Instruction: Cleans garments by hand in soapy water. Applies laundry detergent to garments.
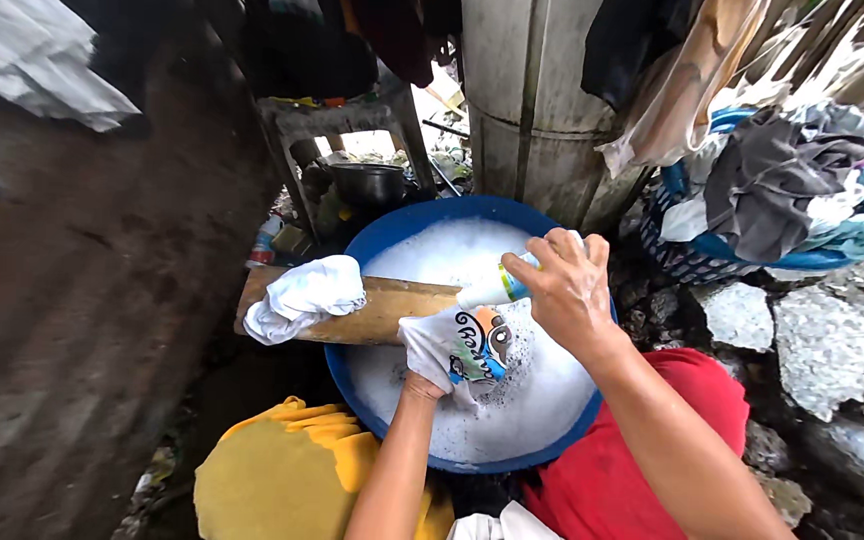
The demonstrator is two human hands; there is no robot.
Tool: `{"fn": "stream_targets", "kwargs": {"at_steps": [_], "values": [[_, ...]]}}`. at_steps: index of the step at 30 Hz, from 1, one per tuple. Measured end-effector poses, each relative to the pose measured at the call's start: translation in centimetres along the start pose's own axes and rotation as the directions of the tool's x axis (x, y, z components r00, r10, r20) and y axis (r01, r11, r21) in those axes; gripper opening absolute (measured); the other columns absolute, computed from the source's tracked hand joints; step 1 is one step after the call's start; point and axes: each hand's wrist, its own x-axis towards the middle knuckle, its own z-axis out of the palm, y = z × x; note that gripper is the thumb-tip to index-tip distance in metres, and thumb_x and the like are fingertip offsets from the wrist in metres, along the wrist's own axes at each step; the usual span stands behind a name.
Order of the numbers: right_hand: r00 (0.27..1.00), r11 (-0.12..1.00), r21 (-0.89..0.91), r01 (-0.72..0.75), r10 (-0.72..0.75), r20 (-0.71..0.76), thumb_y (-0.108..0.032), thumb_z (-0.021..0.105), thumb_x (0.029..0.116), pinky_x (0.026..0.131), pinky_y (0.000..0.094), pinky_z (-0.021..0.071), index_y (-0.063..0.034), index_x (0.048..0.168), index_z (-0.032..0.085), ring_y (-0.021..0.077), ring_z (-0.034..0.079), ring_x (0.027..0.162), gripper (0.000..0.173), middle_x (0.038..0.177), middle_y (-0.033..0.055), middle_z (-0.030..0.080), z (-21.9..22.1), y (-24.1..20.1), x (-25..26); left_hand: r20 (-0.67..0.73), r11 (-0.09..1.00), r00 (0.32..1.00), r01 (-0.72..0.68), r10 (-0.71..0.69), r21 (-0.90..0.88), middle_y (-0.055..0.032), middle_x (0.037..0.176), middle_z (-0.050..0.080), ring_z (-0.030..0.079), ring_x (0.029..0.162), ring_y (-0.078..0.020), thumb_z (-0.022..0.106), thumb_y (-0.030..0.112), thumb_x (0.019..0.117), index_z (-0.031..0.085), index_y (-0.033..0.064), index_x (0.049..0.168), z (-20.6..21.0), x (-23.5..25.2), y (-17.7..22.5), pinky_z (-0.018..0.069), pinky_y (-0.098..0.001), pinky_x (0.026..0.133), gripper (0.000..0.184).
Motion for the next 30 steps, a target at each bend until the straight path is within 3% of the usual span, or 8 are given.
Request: {"fn": "stream_targets", "kwargs": {"at_steps": [2, 4, 9, 16, 19, 22, 27, 30], "values": [[1.000, 1.000, -0.012, -0.004, 0.004, -0.001, 0.011, 0.066, 0.0835, 0.087, 0.0611, 0.0444, -0.0170, 0.110, 0.075, 0.0413, 0.065, 0.109, 0.040, 0.103, 0.0145, 0.072, 0.0, 0.0, 0.1, -0.376, 0.985, 0.914, 0.108, -0.151, -0.134, -0.0013, 0.079, 0.074, 0.072, 0.074, -0.0097, 0.036, 0.042, 0.1079, 0.069, 0.0175, 0.086, 3.5, 0.8, 0.6, 0.0602, -0.0266, 0.067, 0.046], [1.000, 1.000, -0.013, -0.008, 0.007, -0.003, 0.011, 0.066, 0.0834, 0.087, 0.0608, 0.0443, -0.0169, 0.110, 0.075, 0.0409, 0.065, 0.109, 0.040, 0.103, 0.0147, 0.072, 0.0, 0.0, 0.1, -0.392, 0.974, 0.899, 0.133, -0.196, -0.183, -0.0018, 0.081, 0.075, 0.073, 0.074, -0.0108, 0.044, 0.047, 0.1049, 0.070, 0.0193, 0.086, 3.3, 1.1, 0.5, 0.0610, -0.0276, 0.066, 0.043], [1.000, 1.000, -0.018, -0.013, 0.013, 0.007, 0.012, 0.065, 0.0839, 0.087, 0.0617, 0.0435, -0.0173, 0.111, 0.075, 0.0417, 0.064, 0.110, 0.041, 0.105, 0.0149, 0.072, 0.1, 0.2, 0.0, 0.277, 0.999, 0.960, 0.046, -0.038, -0.023, -0.0003, 0.101, 0.077, 0.073, 0.097, -0.0096, 0.069, 0.032, 0.0947, 0.076, 0.0158, 0.107, -2.2, 0.5, 0.0, 0.0577, -0.0271, 0.088, 0.022], [0.998, 0.999, -0.004, -0.035, 0.035, 0.052, 0.013, 0.064, 0.0841, 0.088, 0.0637, 0.0432, -0.0164, 0.110, 0.076, 0.0427, 0.065, 0.110, 0.041, 0.104, 0.0161, 0.072, -0.1, 0.6, 0.1, -0.355, 0.988, 0.930, 0.131, -0.094, 0.080, -0.0009, 0.077, 0.067, 0.066, 0.073, -0.0087, 0.029, 0.028, 0.1106, 0.061, 0.0108, 0.096, 2.3, 0.3, 1.0, 0.0560, -0.0268, 0.069, 0.039], [0.998, 0.999, -0.005, -0.040, 0.040, 0.058, 0.013, 0.064, 0.0837, 0.087, 0.0634, 0.0432, -0.0164, 0.110, 0.076, 0.0431, 0.064, 0.110, 0.041, 0.105, 0.0162, 0.072, -0.2, 0.9, 0.0, 0.174, 1.000, 0.984, -0.026, 0.028, -0.010, -0.0046, 0.104, 0.075, 0.071, 0.100, -0.0124, 0.044, 0.032, 0.1086, 0.069, 0.0110, 0.116, -2.8, 0.7, -0.5, 0.0582, -0.0304, 0.087, 0.033], [0.997, 0.999, -0.008, -0.042, 0.042, 0.064, 0.013, 0.064, 0.0835, 0.086, 0.0631, 0.0430, -0.0163, 0.110, 0.076, 0.0430, 0.064, 0.110, 0.041, 0.104, 0.0160, 0.072, -0.3, 1.1, 0.0, -0.065, 0.994, 0.998, 0.024, -0.017, 0.105, 0.0000, 0.087, 0.074, 0.071, 0.085, -0.0098, 0.058, 0.039, 0.1014, 0.071, 0.0151, 0.099, -0.6, 0.0, 0.2, 0.0586, -0.0294, 0.077, 0.027], [0.996, 0.999, -0.008, -0.036, 0.036, 0.079, 0.014, 0.064, 0.0828, 0.087, 0.0629, 0.0433, -0.0158, 0.108, 0.076, 0.0431, 0.064, 0.110, 0.040, 0.104, 0.0162, 0.072, -0.3, 1.2, 0.0, -0.425, 0.988, 0.893, 0.149, -0.150, -0.037, -0.0022, 0.079, 0.068, 0.067, 0.073, -0.0085, 0.022, 0.036, 0.1111, 0.062, 0.0121, 0.097, 4.6, 0.9, 1.0, 0.0567, -0.0241, 0.066, 0.049], [0.995, 0.999, 0.012, -0.046, 0.045, 0.084, 0.014, 0.064, 0.0821, 0.086, 0.0631, 0.0433, -0.0160, 0.108, 0.076, 0.0430, 0.064, 0.111, 0.042, 0.104, 0.0163, 0.072, -0.2, 1.2, 0.0, -0.407, 0.987, 0.908, 0.141, -0.097, 0.080, -0.0031, 0.079, 0.065, 0.064, 0.073, -0.0086, 0.025, 0.025, 0.1115, 0.060, 0.0077, 0.102, 4.9, 0.7, 1.6, 0.0548, -0.0237, 0.068, 0.040]]}}
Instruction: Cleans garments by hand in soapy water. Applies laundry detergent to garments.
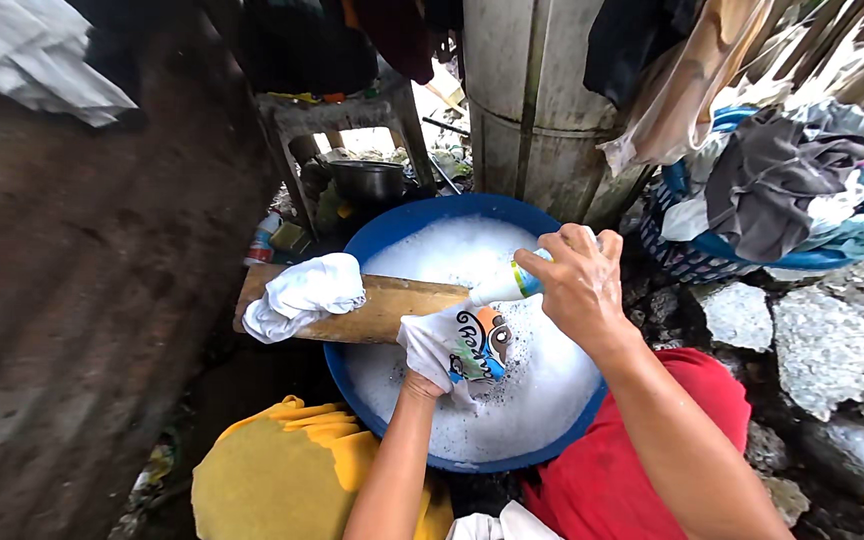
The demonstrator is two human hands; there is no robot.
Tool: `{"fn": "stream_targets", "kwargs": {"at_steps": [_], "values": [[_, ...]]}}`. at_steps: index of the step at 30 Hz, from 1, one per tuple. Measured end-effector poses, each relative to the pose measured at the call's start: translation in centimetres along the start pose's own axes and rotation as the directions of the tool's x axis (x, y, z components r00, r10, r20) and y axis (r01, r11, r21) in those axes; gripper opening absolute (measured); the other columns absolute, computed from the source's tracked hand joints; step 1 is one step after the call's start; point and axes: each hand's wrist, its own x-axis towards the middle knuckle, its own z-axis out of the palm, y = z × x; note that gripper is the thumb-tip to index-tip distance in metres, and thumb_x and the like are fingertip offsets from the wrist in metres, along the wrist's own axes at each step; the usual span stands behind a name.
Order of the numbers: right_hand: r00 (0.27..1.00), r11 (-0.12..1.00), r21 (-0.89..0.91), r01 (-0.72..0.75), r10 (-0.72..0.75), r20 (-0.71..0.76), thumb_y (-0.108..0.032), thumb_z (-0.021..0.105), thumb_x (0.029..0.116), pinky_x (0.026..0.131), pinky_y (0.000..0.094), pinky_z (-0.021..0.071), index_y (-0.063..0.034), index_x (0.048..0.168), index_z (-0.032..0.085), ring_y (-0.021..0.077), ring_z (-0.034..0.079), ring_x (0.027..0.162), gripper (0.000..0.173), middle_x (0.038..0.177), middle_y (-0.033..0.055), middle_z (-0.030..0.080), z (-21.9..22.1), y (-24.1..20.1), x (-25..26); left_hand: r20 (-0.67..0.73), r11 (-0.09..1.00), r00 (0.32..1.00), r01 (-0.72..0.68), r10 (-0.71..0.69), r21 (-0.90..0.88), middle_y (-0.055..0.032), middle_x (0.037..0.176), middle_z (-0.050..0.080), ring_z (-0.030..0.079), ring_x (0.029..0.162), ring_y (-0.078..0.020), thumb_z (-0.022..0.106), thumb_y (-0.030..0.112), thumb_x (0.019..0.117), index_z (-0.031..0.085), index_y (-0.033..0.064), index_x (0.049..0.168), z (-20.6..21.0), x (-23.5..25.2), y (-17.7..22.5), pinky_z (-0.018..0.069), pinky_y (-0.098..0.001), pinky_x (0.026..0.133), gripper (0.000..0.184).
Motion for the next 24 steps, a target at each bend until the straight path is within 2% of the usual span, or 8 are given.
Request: {"fn": "stream_targets", "kwargs": {"at_steps": [3, 5, 7, 9, 10, 13, 15, 24], "values": [[0.998, 0.992, 0.112, -0.057, 0.054, 0.027, 0.011, 0.069, 0.0775, 0.083, 0.0661, 0.0440, -0.0160, 0.115, 0.076, 0.0456, 0.064, 0.112, 0.047, 0.108, 0.0185, 0.072, -0.2, 0.4, 0.1, 0.137, 0.990, 0.986, -0.075, 0.092, -0.122, -0.0019, 0.083, 0.075, 0.072, 0.078, -0.0102, 0.067, 0.040, 0.0943, 0.072, 0.0148, 0.093, -0.1, 0.2, 0.6, 0.0602, -0.0270, 0.072, 0.025], [0.990, 0.969, 0.201, -0.141, 0.132, 0.055, 0.006, 0.073, 0.0753, 0.084, 0.0664, 0.0433, -0.0168, 0.121, 0.075, 0.0448, 0.062, 0.115, 0.051, 0.113, 0.0179, 0.072, -0.8, 0.7, 0.2, 0.209, 0.978, 0.972, -0.070, 0.111, -0.195, -0.0011, 0.089, 0.077, 0.074, 0.083, -0.0113, 0.074, 0.050, 0.0851, 0.076, 0.0199, 0.093, 0.0, 0.9, 1.3, 0.0615, -0.0295, 0.076, 0.031], [0.975, 0.940, 0.262, -0.218, 0.200, 0.096, 0.001, 0.078, 0.0747, 0.087, 0.0670, 0.0418, -0.0180, 0.126, 0.073, 0.0440, 0.059, 0.121, 0.055, 0.120, 0.0170, 0.070, -1.3, 0.8, 0.4, 0.216, 0.964, 0.949, -0.189, 0.228, -0.187, 0.0013, 0.093, 0.077, 0.073, 0.088, -0.0092, 0.067, 0.058, 0.0890, 0.076, 0.0226, 0.099, -2.4, 2.6, 0.5, 0.0615, -0.0298, 0.079, 0.038], [0.967, 0.919, 0.302, -0.251, 0.225, 0.120, -0.001, 0.080, 0.0738, 0.088, 0.0675, 0.0407, -0.0176, 0.129, 0.072, 0.0441, 0.057, 0.123, 0.058, 0.122, 0.0170, 0.069, -1.4, 0.7, 0.2, -0.047, 0.958, 0.965, -0.261, 0.257, -0.118, -0.0004, 0.089, 0.073, 0.071, 0.082, -0.0095, 0.038, 0.052, 0.1055, 0.067, 0.0157, 0.103, -3.5, 2.7, -0.9, 0.0606, -0.0298, 0.073, 0.047], [0.967, 0.916, 0.312, -0.252, 0.224, 0.121, -0.001, 0.081, 0.0730, 0.088, 0.0676, 0.0409, -0.0174, 0.129, 0.072, 0.0442, 0.057, 0.123, 0.059, 0.122, 0.0170, 0.069, -1.3, 0.7, 0.4, -0.220, 0.983, 0.963, -0.171, 0.152, -0.068, -0.0009, 0.086, 0.067, 0.066, 0.078, -0.0102, 0.022, 0.050, 0.1092, 0.059, 0.0138, 0.107, -3.2, 3.0, -1.3, 0.0576, -0.0303, 0.069, 0.052], [0.966, 0.915, 0.314, -0.251, 0.219, 0.133, -0.001, 0.081, 0.0721, 0.089, 0.0668, 0.0414, -0.0177, 0.128, 0.073, 0.0440, 0.058, 0.121, 0.059, 0.121, 0.0169, 0.070, -1.0, 0.6, 0.5, -0.490, 0.989, 0.859, 0.129, -0.149, -0.074, -0.0079, 0.100, 0.064, 0.063, 0.088, -0.0188, 0.020, 0.050, 0.1099, 0.056, 0.0128, 0.122, -1.5, 3.8, -2.4, 0.0551, -0.0404, 0.074, 0.053], [0.966, 0.917, 0.312, -0.249, 0.211, 0.153, -0.001, 0.081, 0.0723, 0.089, 0.0667, 0.0410, -0.0180, 0.128, 0.073, 0.0437, 0.058, 0.121, 0.059, 0.121, 0.0167, 0.070, -1.0, 0.5, 0.5, -0.501, 0.984, 0.847, 0.149, -0.179, -0.099, -0.0099, 0.115, 0.059, 0.059, 0.102, -0.0212, 0.013, 0.052, 0.1094, 0.049, 0.0122, 0.133, 0.4, 2.7, -2.0, 0.0520, -0.0436, 0.084, 0.059], [0.999, 0.992, 0.122, -0.037, 0.037, 0.001, 0.009, 0.070, 0.0759, 0.082, 0.0636, 0.0445, -0.0177, 0.116, 0.075, 0.0445, 0.065, 0.108, 0.049, 0.108, 0.0182, 0.072, 0.5, -0.1, 0.0, -0.275, 0.978, 0.955, 0.053, -0.108, -0.200, -0.0009, 0.085, 0.067, 0.067, 0.079, -0.0134, 0.003, 0.056, 0.1060, 0.057, 0.0180, 0.104, 0.8, 1.9, -0.6, 0.0573, -0.0334, 0.067, 0.066]]}}
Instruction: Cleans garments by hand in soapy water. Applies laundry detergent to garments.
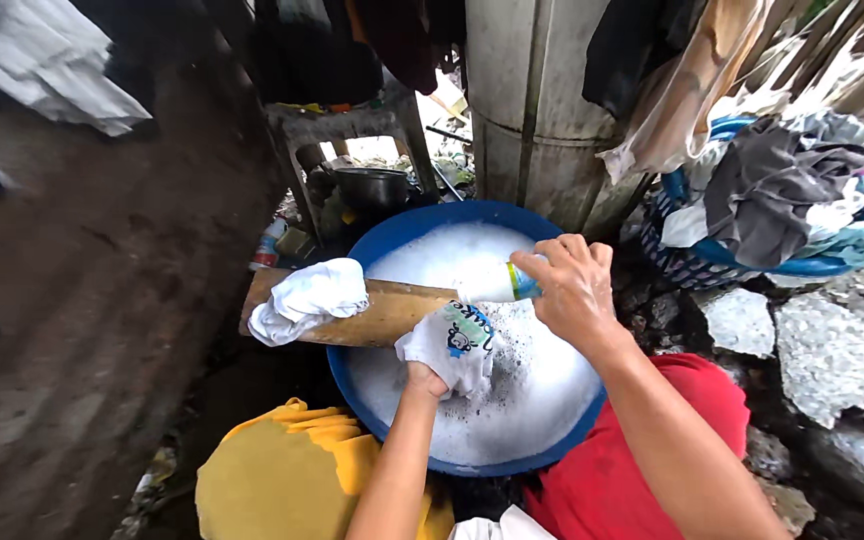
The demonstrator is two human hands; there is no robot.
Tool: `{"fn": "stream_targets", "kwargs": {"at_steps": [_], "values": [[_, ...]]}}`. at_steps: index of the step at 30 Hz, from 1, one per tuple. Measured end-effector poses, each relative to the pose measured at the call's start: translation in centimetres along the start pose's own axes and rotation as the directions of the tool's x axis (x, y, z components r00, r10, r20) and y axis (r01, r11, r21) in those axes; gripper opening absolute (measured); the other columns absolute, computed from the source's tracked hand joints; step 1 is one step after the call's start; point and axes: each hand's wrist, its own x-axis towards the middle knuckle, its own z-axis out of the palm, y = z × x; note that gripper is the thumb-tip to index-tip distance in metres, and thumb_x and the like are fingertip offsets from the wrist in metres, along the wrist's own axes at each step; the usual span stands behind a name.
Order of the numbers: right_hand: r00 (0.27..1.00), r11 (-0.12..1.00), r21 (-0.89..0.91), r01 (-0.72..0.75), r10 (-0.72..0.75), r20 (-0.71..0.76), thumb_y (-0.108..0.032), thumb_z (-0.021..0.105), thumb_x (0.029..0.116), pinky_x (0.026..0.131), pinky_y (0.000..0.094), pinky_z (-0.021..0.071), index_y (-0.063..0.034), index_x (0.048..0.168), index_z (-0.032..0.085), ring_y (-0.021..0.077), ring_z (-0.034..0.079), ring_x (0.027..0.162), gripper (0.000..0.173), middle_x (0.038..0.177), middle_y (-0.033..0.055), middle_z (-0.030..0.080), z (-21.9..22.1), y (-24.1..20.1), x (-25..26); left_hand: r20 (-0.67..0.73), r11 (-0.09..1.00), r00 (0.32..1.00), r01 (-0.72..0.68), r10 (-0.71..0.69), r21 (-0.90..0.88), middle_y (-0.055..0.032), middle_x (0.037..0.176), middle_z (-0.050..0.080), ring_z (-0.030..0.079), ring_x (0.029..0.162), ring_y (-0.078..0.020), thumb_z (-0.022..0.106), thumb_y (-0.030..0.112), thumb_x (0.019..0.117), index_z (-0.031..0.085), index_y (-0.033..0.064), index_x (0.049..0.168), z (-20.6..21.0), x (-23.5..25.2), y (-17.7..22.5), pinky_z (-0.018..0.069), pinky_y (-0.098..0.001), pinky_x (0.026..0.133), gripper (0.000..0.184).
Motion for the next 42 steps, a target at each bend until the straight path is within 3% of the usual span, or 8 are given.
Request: {"fn": "stream_targets", "kwargs": {"at_steps": [12, 30, 37, 42], "values": [[0.994, 0.993, -0.062, 0.105, -0.105, 0.006, 0.015, 0.068, 0.0772, 0.085, 0.0639, 0.0454, -0.0159, 0.111, 0.077, 0.0439, 0.066, 0.107, 0.046, 0.102, 0.0165, 0.072, 0.32, -0.90, -0.16, 0.047, 0.999, 0.998, 0.039, -0.039, -0.010, -0.0010, 0.083, 0.068, 0.068, 0.076, -0.0135, 0.004, 0.058, 0.1055, 0.058, 0.0190, 0.100, -0.18, 0.30, -0.06, 0.0583, -0.0336, 0.063, 0.067], [0.993, 0.992, -0.068, 0.102, -0.097, 0.072, 0.014, 0.067, 0.0792, 0.085, 0.0645, 0.0445, -0.0145, 0.108, 0.076, 0.0446, 0.065, 0.107, 0.042, 0.101, 0.0175, 0.071, -0.14, -0.39, -0.09, 0.068, 0.999, 0.997, 0.039, -0.037, -0.024, -0.0018, 0.085, 0.069, 0.069, 0.078, -0.0144, 0.007, 0.057, 0.1060, 0.059, 0.0184, 0.102, -0.56, 0.82, -0.04, 0.0586, -0.0338, 0.065, 0.065], [0.996, 0.991, -0.095, 0.094, -0.094, 0.007, 0.014, 0.067, 0.0789, 0.084, 0.0629, 0.0449, -0.0152, 0.108, 0.077, 0.0433, 0.065, 0.107, 0.042, 0.100, 0.0161, 0.072, 0.33, -0.49, 0.02, 0.036, 0.999, 0.999, 0.034, -0.035, 0.032, -0.0002, 0.077, 0.067, 0.067, 0.069, -0.0119, 0.005, 0.054, 0.1068, 0.057, 0.0184, 0.097, -0.32, 0.53, -0.06, 0.0570, -0.0310, 0.059, 0.064], [0.997, 0.991, -0.108, 0.081, -0.081, -0.003, 0.014, 0.066, 0.0808, 0.085, 0.0640, 0.0446, -0.0144, 0.108, 0.077, 0.0443, 0.065, 0.108, 0.041, 0.102, 0.0170, 0.072, 0.48, -0.51, 0.09, 0.059, 0.999, 0.997, 0.044, -0.045, 0.018, -0.0007, 0.082, 0.069, 0.068, 0.075, -0.0124, 0.003, 0.054, 0.1064, 0.057, 0.0182, 0.100, -0.34, 0.32, -0.23, 0.0580, -0.0316, 0.063, 0.066]]}}
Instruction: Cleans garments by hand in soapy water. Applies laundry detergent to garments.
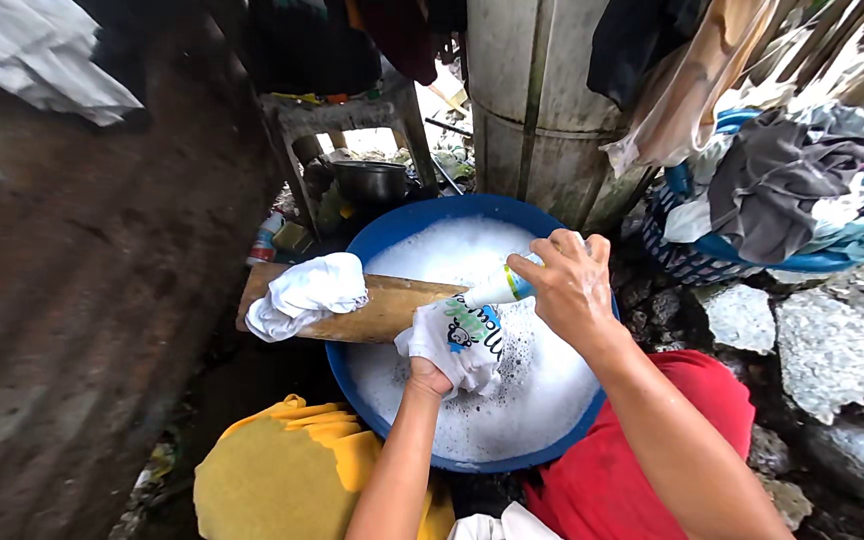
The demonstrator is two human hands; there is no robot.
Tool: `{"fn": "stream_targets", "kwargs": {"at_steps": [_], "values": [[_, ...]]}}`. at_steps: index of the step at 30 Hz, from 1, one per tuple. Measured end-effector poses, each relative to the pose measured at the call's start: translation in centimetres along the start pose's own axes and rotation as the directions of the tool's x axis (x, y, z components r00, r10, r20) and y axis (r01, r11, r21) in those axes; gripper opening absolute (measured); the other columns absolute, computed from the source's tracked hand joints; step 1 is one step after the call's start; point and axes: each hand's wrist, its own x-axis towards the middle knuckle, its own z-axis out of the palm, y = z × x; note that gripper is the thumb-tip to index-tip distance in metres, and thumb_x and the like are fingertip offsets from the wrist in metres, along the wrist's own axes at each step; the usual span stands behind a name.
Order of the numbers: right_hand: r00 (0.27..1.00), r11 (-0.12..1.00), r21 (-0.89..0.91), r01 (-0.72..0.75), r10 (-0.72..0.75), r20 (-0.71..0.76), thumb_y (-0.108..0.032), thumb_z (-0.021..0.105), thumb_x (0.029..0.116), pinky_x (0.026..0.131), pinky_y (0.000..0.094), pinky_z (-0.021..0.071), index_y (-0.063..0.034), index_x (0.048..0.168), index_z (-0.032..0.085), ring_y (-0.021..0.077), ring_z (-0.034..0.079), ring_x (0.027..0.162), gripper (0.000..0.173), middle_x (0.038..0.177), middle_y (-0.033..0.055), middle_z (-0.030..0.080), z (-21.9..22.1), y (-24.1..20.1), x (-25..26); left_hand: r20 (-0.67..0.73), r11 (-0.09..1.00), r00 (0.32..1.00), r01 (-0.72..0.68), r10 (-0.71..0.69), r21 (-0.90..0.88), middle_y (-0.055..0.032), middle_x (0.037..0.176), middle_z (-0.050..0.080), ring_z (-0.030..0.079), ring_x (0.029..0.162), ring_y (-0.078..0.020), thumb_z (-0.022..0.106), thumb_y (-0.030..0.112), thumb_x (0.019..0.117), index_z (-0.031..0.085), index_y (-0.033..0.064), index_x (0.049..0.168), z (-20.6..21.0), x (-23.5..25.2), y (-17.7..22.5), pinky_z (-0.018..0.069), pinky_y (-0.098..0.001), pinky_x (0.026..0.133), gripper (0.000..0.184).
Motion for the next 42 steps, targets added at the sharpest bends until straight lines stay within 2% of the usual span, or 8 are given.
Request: {"fn": "stream_targets", "kwargs": {"at_steps": [6, 10, 18, 23, 32, 42], "values": [[1.000, 1.000, -0.014, -0.016, 0.016, 0.017, 0.014, 0.066, 0.0807, 0.087, 0.0636, 0.0442, -0.0148, 0.107, 0.076, 0.0429, 0.065, 0.109, 0.041, 0.103, 0.0163, 0.073, -0.1, 0.2, 0.0, -0.058, 1.000, 0.998, -0.010, 0.011, 0.019, -0.0018, 0.080, 0.066, 0.066, 0.074, -0.0132, 0.004, 0.051, 0.1072, 0.055, 0.0154, 0.101, 1.3, -0.9, 0.6, 0.0567, -0.0318, 0.064, 0.063], [1.000, 1.000, 0.013, -0.010, 0.009, 0.029, 0.014, 0.065, 0.0809, 0.086, 0.0652, 0.0441, -0.0141, 0.107, 0.077, 0.0447, 0.065, 0.108, 0.040, 0.102, 0.0175, 0.072, -0.3, 0.2, -0.1, -0.003, 1.000, 1.000, -0.006, 0.006, -0.006, -0.0018, 0.085, 0.069, 0.068, 0.078, -0.0138, 0.002, 0.056, 0.1058, 0.057, 0.0179, 0.104, 0.2, -0.1, 0.2, 0.0584, -0.0332, 0.065, 0.067], [0.997, 0.996, 0.045, 0.071, -0.072, 0.013, 0.013, 0.067, 0.0797, 0.083, 0.0612, 0.0445, -0.0162, 0.105, 0.077, 0.0405, 0.066, 0.103, 0.040, 0.098, 0.0139, 0.071, -0.3, -1.2, -0.2, -0.012, 1.000, 1.000, -0.013, 0.013, -0.020, -0.0001, 0.076, 0.067, 0.066, 0.068, -0.0113, 0.005, 0.054, 0.1069, 0.057, 0.0183, 0.094, 0.2, -0.1, 0.2, 0.0570, -0.0303, 0.058, 0.065], [0.995, 0.994, 0.049, 0.099, -0.100, 0.026, 0.013, 0.069, 0.0789, 0.083, 0.0605, 0.0448, -0.0162, 0.105, 0.076, 0.0396, 0.066, 0.104, 0.040, 0.099, 0.0135, 0.072, -0.4, -1.8, -0.3, 0.031, 0.999, 0.999, -0.006, 0.007, -0.046, -0.0002, 0.080, 0.070, 0.069, 0.073, -0.0122, 0.007, 0.055, 0.1065, 0.060, 0.0185, 0.095, 0.1, 0.0, 0.1, 0.0587, -0.0312, 0.062, 0.066], [0.994, 0.994, 0.037, 0.108, -0.106, -0.033, 0.013, 0.068, 0.0784, 0.086, 0.0597, 0.0443, -0.0174, 0.106, 0.076, 0.0378, 0.066, 0.104, 0.041, 0.100, 0.0121, 0.072, 0.0, -2.3, -0.3, 0.024, 0.999, 1.000, 0.005, -0.004, -0.035, 0.0001, 0.076, 0.069, 0.068, 0.068, -0.0112, 0.006, 0.052, 0.1075, 0.059, 0.0182, 0.091, 0.1, -0.3, 0.0, 0.0581, -0.0297, 0.059, 0.065], [0.992, 0.994, 0.016, 0.110, -0.109, -0.059, 0.013, 0.068, 0.0779, 0.086, 0.0593, 0.0452, -0.0166, 0.106, 0.076, 0.0387, 0.066, 0.105, 0.042, 0.101, 0.0128, 0.073, 0.3, -2.5, -0.3, 0.020, 0.997, 0.998, 0.053, -0.052, -0.055, -0.0022, 0.082, 0.069, 0.069, 0.074, -0.0141, 0.007, 0.058, 0.1060, 0.059, 0.0172, 0.098, -0.1, 0.2, 0.0, 0.0585, -0.0328, 0.062, 0.066]]}}
